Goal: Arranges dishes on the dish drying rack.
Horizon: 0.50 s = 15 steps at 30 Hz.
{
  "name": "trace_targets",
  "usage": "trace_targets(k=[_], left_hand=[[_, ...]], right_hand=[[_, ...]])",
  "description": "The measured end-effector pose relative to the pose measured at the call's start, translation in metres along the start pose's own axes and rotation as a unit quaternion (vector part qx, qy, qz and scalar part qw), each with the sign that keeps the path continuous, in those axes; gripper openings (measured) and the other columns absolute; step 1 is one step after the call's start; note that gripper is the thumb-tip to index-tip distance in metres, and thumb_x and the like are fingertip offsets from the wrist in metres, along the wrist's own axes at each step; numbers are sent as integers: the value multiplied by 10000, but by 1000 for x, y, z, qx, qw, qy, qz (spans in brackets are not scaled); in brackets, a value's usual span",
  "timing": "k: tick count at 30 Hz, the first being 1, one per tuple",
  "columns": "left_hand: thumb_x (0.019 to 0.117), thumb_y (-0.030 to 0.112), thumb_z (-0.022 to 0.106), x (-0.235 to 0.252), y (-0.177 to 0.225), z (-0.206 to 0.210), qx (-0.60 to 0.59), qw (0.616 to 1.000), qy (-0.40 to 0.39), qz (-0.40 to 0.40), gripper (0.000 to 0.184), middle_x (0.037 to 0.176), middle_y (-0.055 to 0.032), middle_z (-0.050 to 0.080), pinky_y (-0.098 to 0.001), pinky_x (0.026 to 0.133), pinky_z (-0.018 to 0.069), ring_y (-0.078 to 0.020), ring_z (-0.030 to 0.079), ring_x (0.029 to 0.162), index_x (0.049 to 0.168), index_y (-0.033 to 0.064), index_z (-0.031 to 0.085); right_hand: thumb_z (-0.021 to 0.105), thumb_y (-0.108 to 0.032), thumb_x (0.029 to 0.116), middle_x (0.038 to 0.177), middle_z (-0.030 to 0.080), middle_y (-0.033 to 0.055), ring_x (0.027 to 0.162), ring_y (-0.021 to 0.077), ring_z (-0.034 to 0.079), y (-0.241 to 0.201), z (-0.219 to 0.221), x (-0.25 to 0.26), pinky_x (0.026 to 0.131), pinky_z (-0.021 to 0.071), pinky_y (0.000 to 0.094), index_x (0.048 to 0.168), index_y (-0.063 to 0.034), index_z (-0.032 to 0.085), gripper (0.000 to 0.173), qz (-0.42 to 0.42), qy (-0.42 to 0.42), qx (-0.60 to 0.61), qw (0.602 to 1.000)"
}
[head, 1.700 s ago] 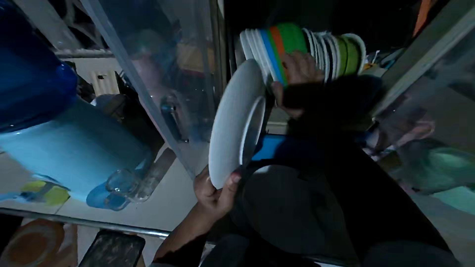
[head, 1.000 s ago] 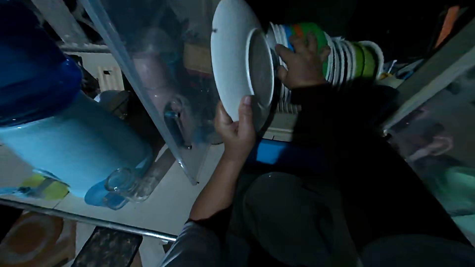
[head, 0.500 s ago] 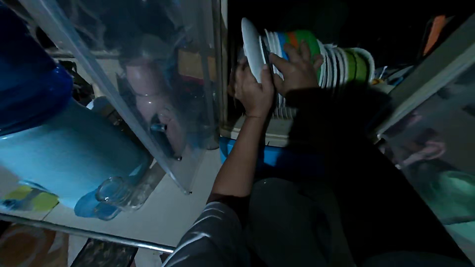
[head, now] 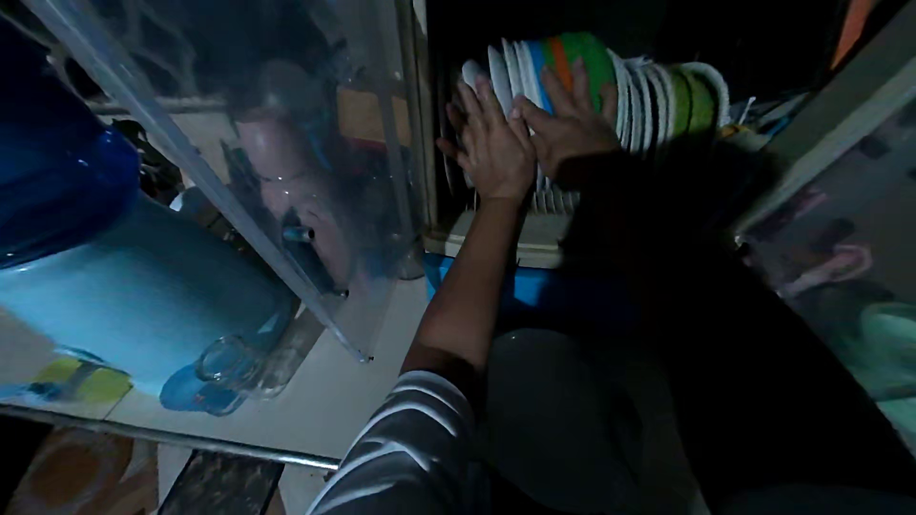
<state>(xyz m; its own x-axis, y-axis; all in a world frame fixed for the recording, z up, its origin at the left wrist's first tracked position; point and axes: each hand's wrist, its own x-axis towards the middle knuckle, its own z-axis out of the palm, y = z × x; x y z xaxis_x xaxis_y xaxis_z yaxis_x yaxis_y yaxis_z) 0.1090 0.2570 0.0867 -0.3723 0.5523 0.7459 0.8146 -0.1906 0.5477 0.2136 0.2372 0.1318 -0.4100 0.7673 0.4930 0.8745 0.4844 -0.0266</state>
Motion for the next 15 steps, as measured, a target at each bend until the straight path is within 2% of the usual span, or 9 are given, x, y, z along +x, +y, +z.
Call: trace_targets(k=[3, 5, 7, 9, 10, 11, 12, 13, 15], left_hand=[[1068, 373, 371, 2, 2, -3, 3, 1000, -12, -2, 596, 1677, -161, 247, -701, 1186, 45, -407, 185, 1551, 1617, 150, 310], [1060, 454, 394, 4, 4, -10, 10, 999, -50, -14, 636, 1689, -161, 208, -674, 1207, 25, -386, 155, 1563, 1624, 177, 296], [1036, 505, 423, 6, 5, -19, 13, 996, -83, -18, 708, 1698, -156, 174, -648, 1223, 10, -371, 133, 1570, 1632, 157, 267], [1034, 521, 431, 3, 5, -34, -5, 992, -125, -14, 768, 1704, -169, 131, -634, 1227, -17, -360, 94, 1577, 1639, 102, 211], [1037, 517, 434, -2, 5, -44, -23, 988, -150, -8, 787, 1710, -167, 97, -638, 1223, -25, -348, 71, 1581, 1646, 95, 167], [1038, 505, 447, -12, 1, -56, -53, 984, -171, 6, 800, 1714, -161, 71, -647, 1219, -28, -330, 57, 1584, 1648, 90, 138], [1037, 482, 467, -30, -6, -68, -82, 979, -185, 36, 798, 1711, -172, 88, -655, 1220, -17, -327, 67, 1584, 1643, 70, 151], [1037, 451, 491, -53, -15, -80, -110, 970, -201, 82, 777, 1699, -198, 126, -657, 1223, 18, -339, 94, 1580, 1629, 41, 198], [1017, 405, 563, -105, -41, -106, -138, 930, -297, 164, 749, 1687, -214, 167, -665, 1224, 111, -369, 152, 1567, 1606, 36, 285]], right_hand=[[614, -160, 971, 1682, 238, 191, 1549, 501, 94, -6, -6, -34, 1140, 130, 770, 1582, -197, 417, 642, -24, 18, 32, 999], [603, -228, 983, 1640, 313, 231, 1519, 519, 199, -7, -10, -74, 1137, 240, 717, 1562, -161, 444, 604, -56, 18, 31, 998], [549, -288, 1005, 1507, 499, 234, 1402, 453, 449, -7, -5, -125, 1123, 372, 621, 1469, -92, 559, 503, -74, 20, 35, 996], [628, -163, 1000, 1302, 647, 251, 1228, 352, 606, -38, -33, -173, 1094, 428, 453, 1284, 40, 665, 351, 47, -30, 89, 994], [612, -89, 1017, 1308, 622, 259, 1204, 284, 589, -68, -77, -181, 1072, 413, 326, 1310, 95, 602, 346, 184, -140, 120, 965], [570, -45, 1033, 1351, 562, 239, 1192, 212, 532, -86, -112, -182, 1038, 393, 231, 1378, 98, 501, 379, 311, -252, 156, 903], [610, -16, 1006, 1308, 587, 256, 1136, 245, 573, -89, -117, -194, 979, 453, 265, 1368, 95, 504, 394, 376, -285, 181, 863], [615, -40, 1009, 1332, 583, 281, 1175, 323, 581, -80, -101, -218, 1008, 461, 365, 1393, 79, 504, 417, 392, -310, 195, 844], [606, -206, 1037, 1394, 559, 312, 1264, 453, 576, -38, -28, -296, 1060, 448, 573, 1476, 38, 479, 519, 349, -296, 198, 867]])
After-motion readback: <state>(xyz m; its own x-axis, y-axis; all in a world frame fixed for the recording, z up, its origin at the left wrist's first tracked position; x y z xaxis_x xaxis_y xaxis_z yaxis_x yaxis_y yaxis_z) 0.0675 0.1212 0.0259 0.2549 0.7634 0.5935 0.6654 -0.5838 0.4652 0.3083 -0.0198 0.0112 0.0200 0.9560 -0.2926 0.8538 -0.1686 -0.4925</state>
